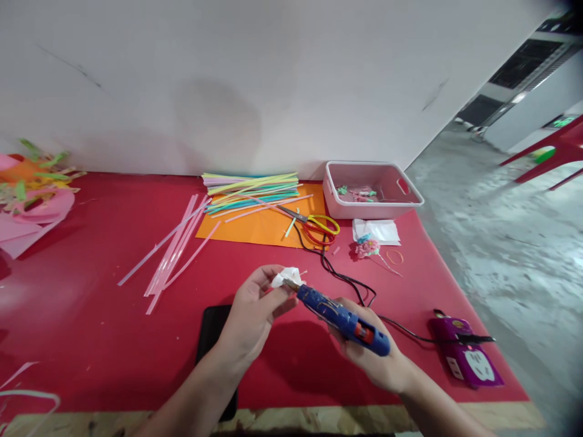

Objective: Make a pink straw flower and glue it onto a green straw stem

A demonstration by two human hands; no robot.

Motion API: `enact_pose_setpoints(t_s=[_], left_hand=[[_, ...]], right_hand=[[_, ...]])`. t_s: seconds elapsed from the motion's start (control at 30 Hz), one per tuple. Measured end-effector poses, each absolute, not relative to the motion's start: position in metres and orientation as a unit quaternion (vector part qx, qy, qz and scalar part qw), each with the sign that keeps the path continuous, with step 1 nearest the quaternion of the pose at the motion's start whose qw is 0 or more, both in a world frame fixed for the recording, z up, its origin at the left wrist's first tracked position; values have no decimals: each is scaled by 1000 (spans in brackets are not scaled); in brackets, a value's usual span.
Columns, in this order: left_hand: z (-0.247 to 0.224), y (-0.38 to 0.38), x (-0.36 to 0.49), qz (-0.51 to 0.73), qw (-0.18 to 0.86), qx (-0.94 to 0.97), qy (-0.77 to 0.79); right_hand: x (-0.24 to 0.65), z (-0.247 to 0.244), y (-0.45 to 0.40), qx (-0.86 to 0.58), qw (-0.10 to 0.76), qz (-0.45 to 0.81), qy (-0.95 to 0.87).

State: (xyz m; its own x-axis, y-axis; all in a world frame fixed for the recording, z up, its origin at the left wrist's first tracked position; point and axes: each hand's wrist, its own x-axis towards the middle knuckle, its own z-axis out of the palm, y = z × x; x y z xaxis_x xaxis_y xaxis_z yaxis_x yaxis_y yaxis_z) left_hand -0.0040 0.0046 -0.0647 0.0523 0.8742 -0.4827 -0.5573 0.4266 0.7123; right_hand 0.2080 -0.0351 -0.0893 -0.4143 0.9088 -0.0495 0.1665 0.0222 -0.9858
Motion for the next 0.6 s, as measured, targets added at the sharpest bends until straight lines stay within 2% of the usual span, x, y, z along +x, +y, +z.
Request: enact_pose_setpoints(t_s=[0.33,0.6], left_hand=[[-64,5,-4,529,754,127,367],[-69,4,-5,498,773,143,366]], right_hand=[[205,-97,-42,-459,358,500,-642],[206,-91,-40,-435,360,455,-688]])
